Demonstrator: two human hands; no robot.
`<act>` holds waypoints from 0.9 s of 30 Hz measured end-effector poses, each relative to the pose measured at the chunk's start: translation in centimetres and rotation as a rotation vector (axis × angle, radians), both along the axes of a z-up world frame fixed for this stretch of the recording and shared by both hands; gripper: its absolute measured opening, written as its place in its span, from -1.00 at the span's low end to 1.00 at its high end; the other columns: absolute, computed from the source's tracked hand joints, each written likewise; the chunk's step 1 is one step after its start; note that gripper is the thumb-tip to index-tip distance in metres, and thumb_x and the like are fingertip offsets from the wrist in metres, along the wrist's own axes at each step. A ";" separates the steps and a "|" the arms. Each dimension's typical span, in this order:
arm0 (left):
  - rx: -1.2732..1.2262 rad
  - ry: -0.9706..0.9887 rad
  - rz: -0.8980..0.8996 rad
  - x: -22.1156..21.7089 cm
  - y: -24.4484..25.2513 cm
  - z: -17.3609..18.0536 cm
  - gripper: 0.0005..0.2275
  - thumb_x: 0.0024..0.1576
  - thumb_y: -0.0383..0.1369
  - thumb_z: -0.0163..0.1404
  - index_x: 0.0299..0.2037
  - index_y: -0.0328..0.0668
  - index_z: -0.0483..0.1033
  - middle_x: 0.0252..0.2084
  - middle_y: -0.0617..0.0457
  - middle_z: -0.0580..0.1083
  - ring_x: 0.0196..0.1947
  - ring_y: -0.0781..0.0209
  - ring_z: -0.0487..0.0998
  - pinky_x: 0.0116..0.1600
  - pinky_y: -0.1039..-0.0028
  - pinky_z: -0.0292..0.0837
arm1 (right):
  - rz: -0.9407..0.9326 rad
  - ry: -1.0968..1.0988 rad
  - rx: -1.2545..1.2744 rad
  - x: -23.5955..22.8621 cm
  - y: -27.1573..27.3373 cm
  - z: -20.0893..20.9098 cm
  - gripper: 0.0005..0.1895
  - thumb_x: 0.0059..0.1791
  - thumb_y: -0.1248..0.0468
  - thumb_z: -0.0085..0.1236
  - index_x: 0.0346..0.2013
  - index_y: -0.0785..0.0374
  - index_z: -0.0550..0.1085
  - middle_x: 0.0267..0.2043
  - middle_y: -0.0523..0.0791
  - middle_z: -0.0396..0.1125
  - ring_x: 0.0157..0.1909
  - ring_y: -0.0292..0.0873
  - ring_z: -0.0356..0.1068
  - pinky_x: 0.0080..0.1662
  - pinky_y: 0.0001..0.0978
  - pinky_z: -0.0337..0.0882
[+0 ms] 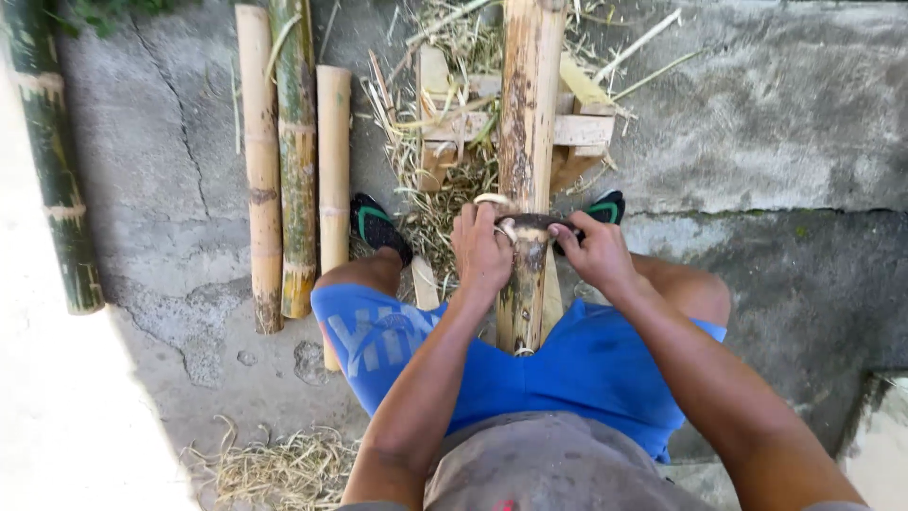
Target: Strip bark and nodes from bamboo poles using a handheld curved knife.
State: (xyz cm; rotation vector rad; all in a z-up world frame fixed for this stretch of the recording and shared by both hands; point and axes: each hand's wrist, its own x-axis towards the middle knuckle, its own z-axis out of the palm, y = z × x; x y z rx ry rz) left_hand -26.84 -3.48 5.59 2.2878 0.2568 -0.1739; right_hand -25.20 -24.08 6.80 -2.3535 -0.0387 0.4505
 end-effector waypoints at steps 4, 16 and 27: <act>-0.140 0.041 0.012 5.0 0.4 -1.5 -0.89 0.12 -0.37 0.10 -0.24 -0.20 0.48 -0.18 -0.09 0.37 -0.13 -0.10 0.37 -0.06 0.18 0.20 | -0.015 0.190 -0.053 5.7 -0.8 -0.7 -0.66 0.06 -0.01 0.12 -0.23 0.22 0.56 -0.65 0.00 0.30 -0.65 -0.02 0.28 -0.54 -0.12 0.24; -0.126 -0.353 -0.011 27.0 1.2 -6.9 -0.89 0.21 -0.32 0.08 -0.35 -0.10 0.50 -0.26 0.08 0.28 -0.24 0.15 0.26 -0.11 0.34 0.20 | -0.091 -0.205 0.057 23.1 0.5 -6.6 -0.60 0.20 0.05 0.14 -0.36 0.30 0.49 -0.65 -0.15 0.26 -0.63 -0.27 0.18 -0.53 -0.28 0.10; -0.031 -0.300 -0.050 24.9 0.6 -6.6 -0.89 0.24 -0.34 0.03 -0.25 -0.06 0.34 -0.19 0.07 0.31 -0.18 0.13 0.36 -0.06 0.24 0.16 | 0.031 -0.431 0.136 21.6 0.2 -7.0 -0.52 0.29 -0.01 0.11 -0.33 0.31 0.47 -0.61 -0.16 0.30 -0.58 -0.33 0.33 -0.54 -0.36 0.22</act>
